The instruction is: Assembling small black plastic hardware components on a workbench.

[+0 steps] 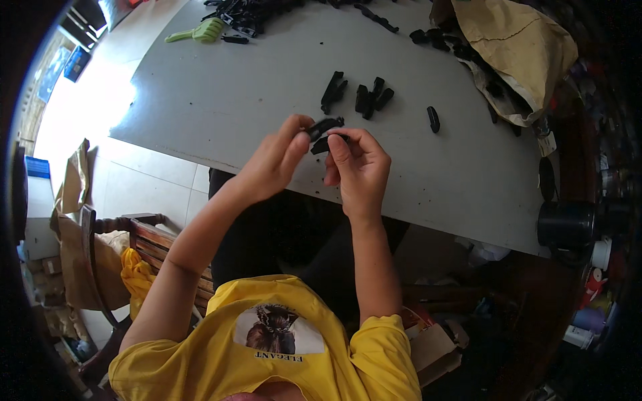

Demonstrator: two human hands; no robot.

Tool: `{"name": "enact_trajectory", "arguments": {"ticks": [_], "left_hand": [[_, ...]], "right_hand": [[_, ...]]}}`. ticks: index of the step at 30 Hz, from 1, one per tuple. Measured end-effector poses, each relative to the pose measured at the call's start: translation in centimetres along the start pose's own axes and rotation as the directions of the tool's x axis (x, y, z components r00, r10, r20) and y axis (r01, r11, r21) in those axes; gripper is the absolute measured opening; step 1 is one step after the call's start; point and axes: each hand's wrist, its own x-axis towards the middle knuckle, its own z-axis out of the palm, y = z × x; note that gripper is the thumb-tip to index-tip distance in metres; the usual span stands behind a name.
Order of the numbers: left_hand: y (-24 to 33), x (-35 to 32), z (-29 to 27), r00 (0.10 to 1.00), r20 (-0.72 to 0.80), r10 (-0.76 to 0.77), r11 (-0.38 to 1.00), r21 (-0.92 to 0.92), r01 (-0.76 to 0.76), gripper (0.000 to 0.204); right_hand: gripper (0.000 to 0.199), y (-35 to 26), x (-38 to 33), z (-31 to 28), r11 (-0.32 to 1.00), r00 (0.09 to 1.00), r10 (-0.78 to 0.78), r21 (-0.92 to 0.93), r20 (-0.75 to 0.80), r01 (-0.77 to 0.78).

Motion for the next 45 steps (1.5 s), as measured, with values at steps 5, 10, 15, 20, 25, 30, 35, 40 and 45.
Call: {"name": "enact_trajectory", "arguments": {"ticks": [5, 10, 15, 20, 25, 30, 35, 40, 45], "left_hand": [[1.6, -1.0, 1.4, 0.992, 0.018, 0.125, 0.946, 0.300, -0.125, 0.045], [2.0, -1.6, 1.5, 0.997, 0.068, 0.047, 0.965, 0.255, -0.063, 0.039], [1.8, -2.2, 1.5, 0.985, 0.096, 0.140, 0.986, 0.081, -0.148, 0.032], [1.6, -1.7, 1.5, 0.970, 0.178, 0.167, 0.986, -0.003, -0.170, 0.033], [1.2, 0.6, 2.2, 0.954, 0.127, 0.272, 0.962, -0.063, -0.266, 0.037], [1.2, 1.2, 2.6, 0.959, 0.103, 0.264, 0.959, -0.138, -0.249, 0.037], [-0.4, 1.8, 2.7, 0.978, 0.104, 0.182, 0.978, -0.126, -0.168, 0.033], [-1.7, 8.3, 2.0, 0.964, -0.138, 0.227, 0.868, 0.477, -0.136, 0.022], [-2.8, 10.7, 2.3, 0.995, -0.048, 0.088, 0.537, 0.844, -0.007, 0.021]], "right_hand": [[0.023, 0.2, -1.0, 1.0, 0.996, 0.985, -0.038, 0.072, -0.167, 0.051], [0.023, 1.0, -1.8, 0.9, 0.988, 0.979, -0.139, 0.039, -0.148, 0.147], [0.024, 1.4, -2.8, 0.4, 0.978, 0.973, -0.211, -0.013, -0.096, 0.210], [0.040, 1.3, -2.4, -0.2, 0.946, 0.984, -0.168, 0.272, -0.053, 0.176], [0.034, 1.6, -0.8, -1.9, 0.954, 0.990, -0.111, 0.269, -0.085, 0.130], [0.023, 1.5, 0.2, -1.9, 0.958, 0.980, -0.187, 0.209, -0.062, 0.196], [0.016, 2.3, 0.7, -2.3, 0.974, 0.986, -0.128, 0.176, -0.105, 0.145], [0.010, 2.1, 6.7, -5.3, 0.901, 0.937, -0.267, -0.403, -0.228, 0.159], [0.018, 1.6, 8.3, -4.6, 0.212, 0.949, -0.307, -0.967, 0.071, 0.140]]}}
